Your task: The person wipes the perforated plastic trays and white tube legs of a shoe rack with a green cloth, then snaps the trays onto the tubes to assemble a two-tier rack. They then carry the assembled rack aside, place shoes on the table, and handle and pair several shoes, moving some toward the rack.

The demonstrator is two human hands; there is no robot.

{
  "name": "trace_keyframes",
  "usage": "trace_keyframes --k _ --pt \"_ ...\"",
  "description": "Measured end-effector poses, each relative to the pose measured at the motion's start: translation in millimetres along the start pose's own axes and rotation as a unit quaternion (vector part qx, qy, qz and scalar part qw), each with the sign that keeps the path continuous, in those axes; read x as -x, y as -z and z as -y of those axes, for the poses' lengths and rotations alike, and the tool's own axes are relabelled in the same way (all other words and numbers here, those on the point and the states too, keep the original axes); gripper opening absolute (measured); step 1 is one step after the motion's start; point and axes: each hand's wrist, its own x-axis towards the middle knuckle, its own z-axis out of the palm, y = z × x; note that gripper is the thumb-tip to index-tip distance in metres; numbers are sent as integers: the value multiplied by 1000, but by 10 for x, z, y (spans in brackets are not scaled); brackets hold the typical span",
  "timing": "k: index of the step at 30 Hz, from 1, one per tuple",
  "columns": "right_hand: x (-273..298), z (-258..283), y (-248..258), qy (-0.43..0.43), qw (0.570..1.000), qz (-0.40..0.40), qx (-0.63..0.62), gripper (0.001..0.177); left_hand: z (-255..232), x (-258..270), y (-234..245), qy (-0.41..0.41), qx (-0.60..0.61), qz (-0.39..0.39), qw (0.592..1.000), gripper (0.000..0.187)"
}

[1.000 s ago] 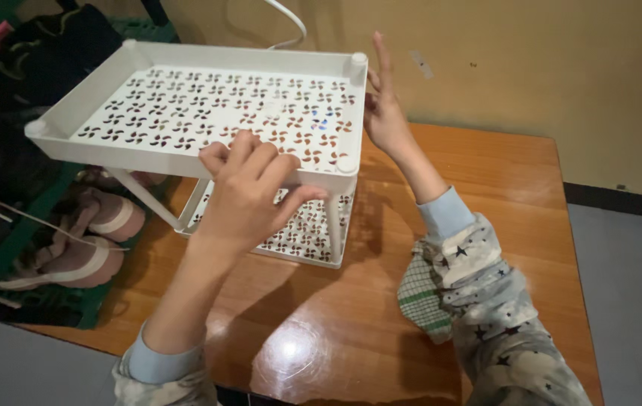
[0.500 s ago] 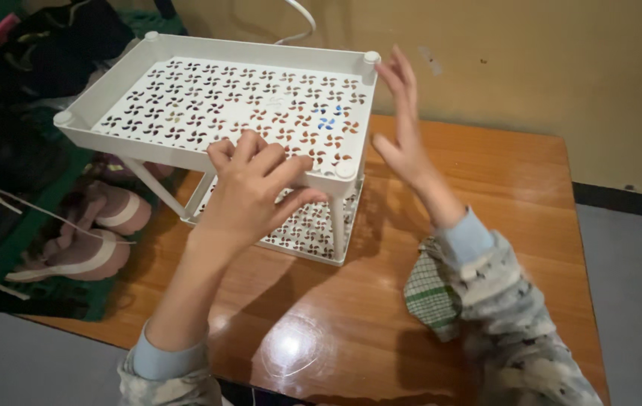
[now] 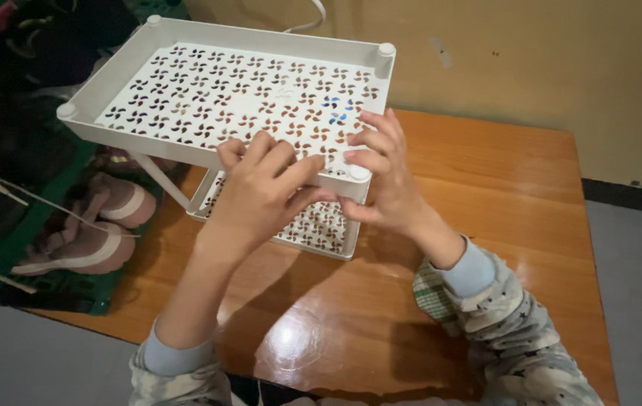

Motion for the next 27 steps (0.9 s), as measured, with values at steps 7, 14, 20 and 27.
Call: trace_keyframes --k 7,14,20,27 --pt "169 -44 113 -6 1000 10 12 72 -102 -11 -141 -18 -12 -14 1000 35" --pt "436 -346 465 -68 998 -8 5 71 -130 110 -292 -32 -37 -105 993 51" --pt "731 -828 1384 -154 988 1 -2 70 261 804 -211 270 166 -305 898 50" --pt "448 -190 1146 -68 986 -99 117 47 -331 1078 -910 435 607 53 663 35"
